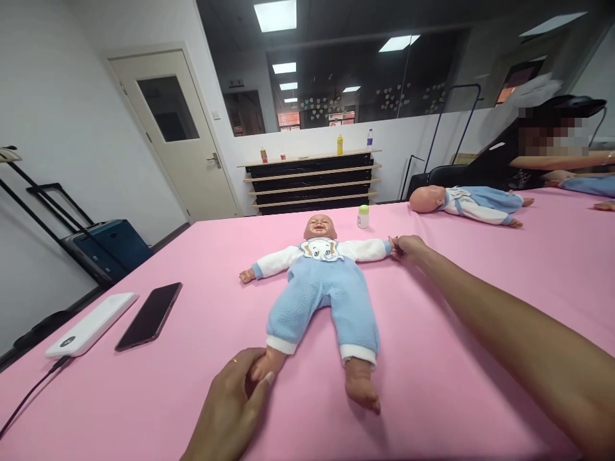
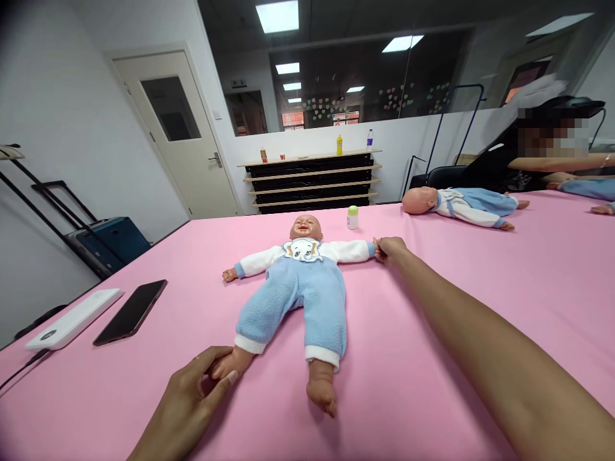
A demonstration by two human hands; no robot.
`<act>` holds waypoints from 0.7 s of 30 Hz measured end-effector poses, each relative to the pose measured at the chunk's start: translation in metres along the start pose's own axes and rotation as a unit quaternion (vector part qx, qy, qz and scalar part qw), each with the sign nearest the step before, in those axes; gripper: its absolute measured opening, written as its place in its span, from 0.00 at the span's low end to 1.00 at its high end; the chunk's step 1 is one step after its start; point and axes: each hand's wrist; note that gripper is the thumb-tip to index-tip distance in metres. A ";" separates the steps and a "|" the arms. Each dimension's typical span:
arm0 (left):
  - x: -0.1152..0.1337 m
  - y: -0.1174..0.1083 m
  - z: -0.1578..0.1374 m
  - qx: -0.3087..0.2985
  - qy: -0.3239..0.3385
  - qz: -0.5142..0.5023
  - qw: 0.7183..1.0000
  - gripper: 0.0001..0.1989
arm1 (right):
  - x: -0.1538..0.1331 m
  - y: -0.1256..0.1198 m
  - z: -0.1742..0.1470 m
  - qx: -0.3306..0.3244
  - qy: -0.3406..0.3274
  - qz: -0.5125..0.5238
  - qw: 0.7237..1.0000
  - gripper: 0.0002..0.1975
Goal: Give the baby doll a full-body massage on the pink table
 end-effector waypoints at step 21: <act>-0.045 -0.026 0.173 0.112 0.030 0.190 0.975 0.31 | 0.116 -0.035 -0.354 0.012 -0.447 -0.504 0.739 0.23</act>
Point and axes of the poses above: each hand's wrist, its own z-axis towards the middle knuckle, its own y-axis out of the palm, x = y × z, and after that the axes turned 4 degrees about x, right-handed
